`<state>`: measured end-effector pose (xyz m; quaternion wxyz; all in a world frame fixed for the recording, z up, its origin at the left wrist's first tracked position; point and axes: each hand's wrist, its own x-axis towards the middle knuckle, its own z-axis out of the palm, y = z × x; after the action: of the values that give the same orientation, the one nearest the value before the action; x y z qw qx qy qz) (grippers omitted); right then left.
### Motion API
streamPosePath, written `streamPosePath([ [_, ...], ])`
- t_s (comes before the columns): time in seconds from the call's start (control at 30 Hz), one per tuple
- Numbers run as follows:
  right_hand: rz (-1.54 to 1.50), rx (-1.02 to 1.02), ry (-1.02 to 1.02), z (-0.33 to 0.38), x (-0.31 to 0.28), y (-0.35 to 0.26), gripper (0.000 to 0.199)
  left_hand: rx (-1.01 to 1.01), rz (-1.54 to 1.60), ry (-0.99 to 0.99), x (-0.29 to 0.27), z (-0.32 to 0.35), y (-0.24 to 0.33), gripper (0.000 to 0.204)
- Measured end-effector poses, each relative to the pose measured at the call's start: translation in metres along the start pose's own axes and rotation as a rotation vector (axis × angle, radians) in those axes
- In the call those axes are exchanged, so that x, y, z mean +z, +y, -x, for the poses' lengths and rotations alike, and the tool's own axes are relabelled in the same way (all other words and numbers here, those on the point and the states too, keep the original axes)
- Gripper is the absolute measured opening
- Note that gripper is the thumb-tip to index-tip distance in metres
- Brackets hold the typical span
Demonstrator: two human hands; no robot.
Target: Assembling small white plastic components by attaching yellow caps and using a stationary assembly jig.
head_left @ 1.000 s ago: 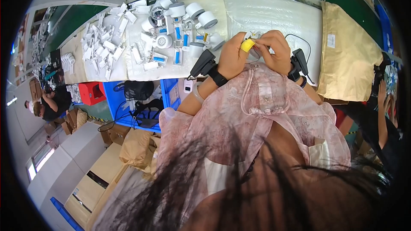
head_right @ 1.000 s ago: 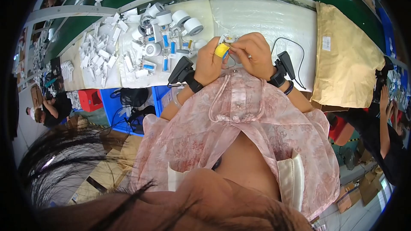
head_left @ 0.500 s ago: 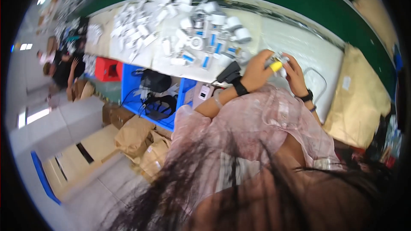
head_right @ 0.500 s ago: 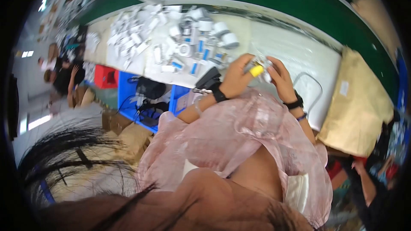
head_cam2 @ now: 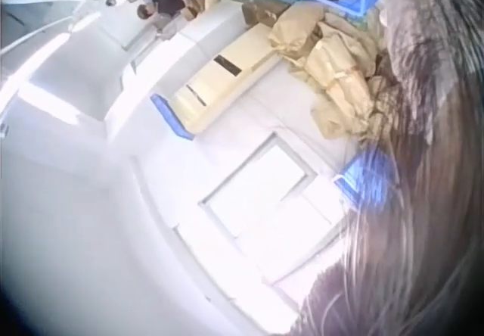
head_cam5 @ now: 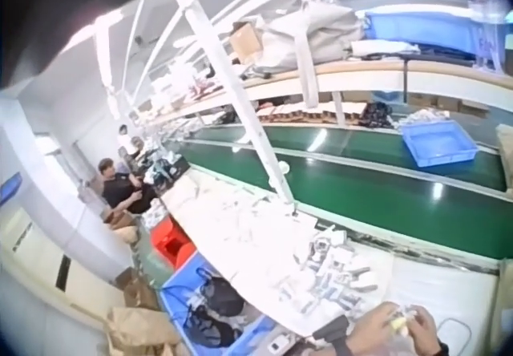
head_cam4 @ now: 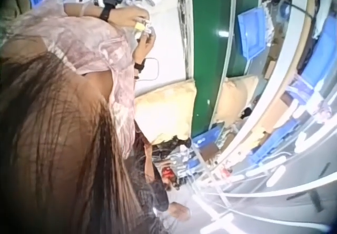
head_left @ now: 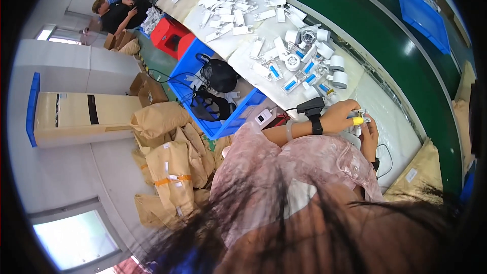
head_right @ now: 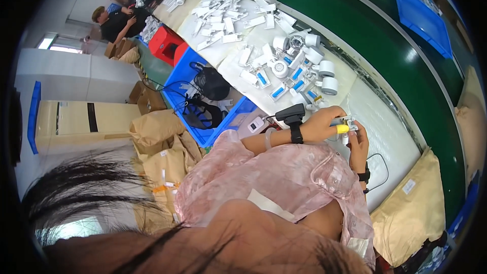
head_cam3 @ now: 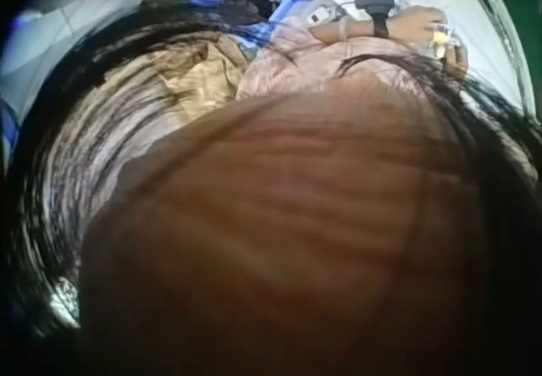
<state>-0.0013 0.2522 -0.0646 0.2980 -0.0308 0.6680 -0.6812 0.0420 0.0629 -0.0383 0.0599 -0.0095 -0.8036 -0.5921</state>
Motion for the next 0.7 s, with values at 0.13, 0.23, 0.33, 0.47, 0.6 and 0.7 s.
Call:
streamPosePath([
  [0.13, 0.059, 0.024, 0.024, -0.002, 0.001, -0.007, 0.039, 0.030, -0.003, -0.008, -0.003, 0.000, -0.006, 0.030],
  [0.23, 0.051, -0.053, -0.058, -0.008, 0.010, -0.004, 0.040, 0.051, -0.079, 0.006, -0.017, 0.010, -0.010, 0.030],
  [0.33, 0.031, -0.077, -0.052, -0.006, 0.015, -0.011, 0.045, -0.054, 0.049, -0.087, -0.024, 0.008, -0.009, 0.031],
  [0.47, 0.055, -0.068, -0.036, 0.002, 0.017, -0.015, 0.047, -0.014, -0.077, -0.050, -0.027, 0.016, -0.003, 0.029],
  [0.6, 0.192, -0.162, -0.014, -0.004, 0.012, -0.005, 0.047, 0.000, -0.092, -0.023, -0.025, 0.013, -0.021, 0.030],
  [0.7, 0.198, -0.217, -0.041, -0.016, 0.016, -0.002, 0.052, 0.018, -0.093, -0.006, -0.037, 0.016, -0.025, 0.029],
])
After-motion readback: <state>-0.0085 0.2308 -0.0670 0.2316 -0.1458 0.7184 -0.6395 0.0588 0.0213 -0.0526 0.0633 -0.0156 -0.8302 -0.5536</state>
